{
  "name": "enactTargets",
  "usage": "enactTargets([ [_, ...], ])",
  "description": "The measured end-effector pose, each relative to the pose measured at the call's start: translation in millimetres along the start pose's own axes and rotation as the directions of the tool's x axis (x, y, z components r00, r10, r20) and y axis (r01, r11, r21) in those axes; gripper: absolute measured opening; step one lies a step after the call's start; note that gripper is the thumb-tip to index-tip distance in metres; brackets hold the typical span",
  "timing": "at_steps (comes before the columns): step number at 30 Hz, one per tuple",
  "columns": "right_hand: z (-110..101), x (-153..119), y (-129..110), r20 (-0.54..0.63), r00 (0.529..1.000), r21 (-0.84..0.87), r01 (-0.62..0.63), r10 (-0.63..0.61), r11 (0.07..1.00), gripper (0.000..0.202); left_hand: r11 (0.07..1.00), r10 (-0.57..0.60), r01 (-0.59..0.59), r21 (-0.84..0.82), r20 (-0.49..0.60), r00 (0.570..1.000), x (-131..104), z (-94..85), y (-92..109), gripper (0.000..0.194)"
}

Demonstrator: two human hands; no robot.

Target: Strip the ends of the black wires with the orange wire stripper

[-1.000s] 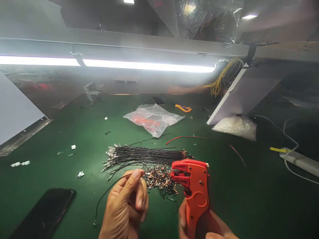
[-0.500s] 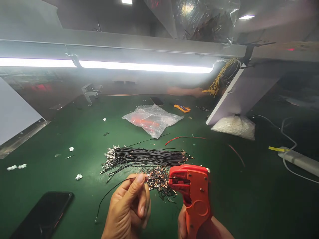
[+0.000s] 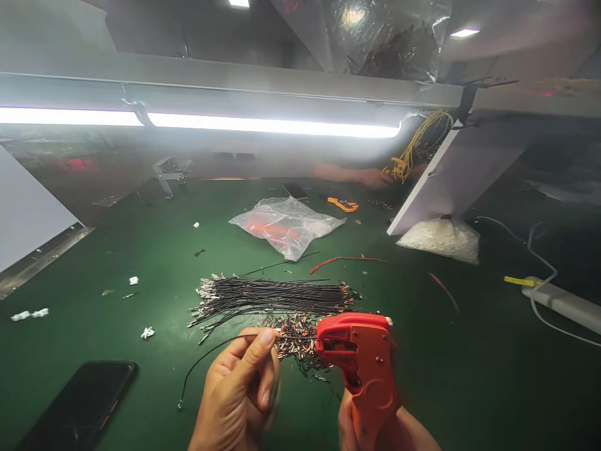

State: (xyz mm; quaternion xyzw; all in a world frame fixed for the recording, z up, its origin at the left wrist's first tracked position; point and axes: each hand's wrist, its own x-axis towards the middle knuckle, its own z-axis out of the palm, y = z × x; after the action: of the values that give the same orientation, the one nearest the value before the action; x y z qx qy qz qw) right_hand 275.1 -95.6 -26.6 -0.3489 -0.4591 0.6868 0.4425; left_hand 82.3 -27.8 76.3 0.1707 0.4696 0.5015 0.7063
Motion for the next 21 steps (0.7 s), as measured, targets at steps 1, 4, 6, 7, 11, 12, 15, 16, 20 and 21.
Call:
enactTargets([
  [1,-2,-1,1,0.001,1.000,-0.008,0.002,-0.002,1.000,0.048,1.000,0.006,-0.006,0.007,-0.004,1.000,0,0.0,1,0.039],
  [4,-6,-4,1,-0.005,1.000,-0.046,0.011,-0.011,0.999,0.043,1.000,0.012,-0.012,0.026,-0.004,1.000,-2,0.1,2,0.037],
  [6,-6,-4,-1,0.003,1.000,-0.057,0.020,-0.020,0.998,0.041,0.999,0.012,-0.012,0.038,0.001,1.000,-2,-0.1,1,0.037],
  [7,-5,-3,-1,0.012,1.000,-0.053,0.019,-0.018,0.998,0.040,0.999,0.008,-0.008,0.044,0.003,1.000,-2,-0.2,1,0.037],
  [11,-1,-2,-3,0.024,1.000,0.000,-0.008,0.008,1.000,0.039,0.999,-0.007,0.007,0.049,0.010,1.000,-1,-0.8,1,0.038],
  [12,0,-1,-3,0.019,1.000,0.014,-0.015,0.015,1.000,0.039,0.999,-0.008,0.007,0.045,0.011,1.000,-1,-0.9,0,0.038],
  [15,3,0,-5,0.021,1.000,0.020,-0.003,0.003,1.000,0.040,0.999,-0.004,0.004,0.032,0.006,1.000,0,-1.2,0,0.039],
  [16,4,1,-7,0.022,1.000,0.010,0.005,-0.006,1.000,0.041,0.999,-0.002,0.002,0.033,0.003,1.000,0,-1.3,0,0.039],
  [20,7,3,-12,0.018,1.000,0.003,0.013,-0.014,1.000,0.044,0.999,0.004,-0.004,0.042,-0.003,1.000,-1,-0.7,1,0.038],
  [21,7,3,-13,0.020,1.000,0.003,0.017,-0.017,1.000,0.044,0.999,0.003,-0.002,0.049,-0.004,1.000,-2,-0.4,1,0.037],
])
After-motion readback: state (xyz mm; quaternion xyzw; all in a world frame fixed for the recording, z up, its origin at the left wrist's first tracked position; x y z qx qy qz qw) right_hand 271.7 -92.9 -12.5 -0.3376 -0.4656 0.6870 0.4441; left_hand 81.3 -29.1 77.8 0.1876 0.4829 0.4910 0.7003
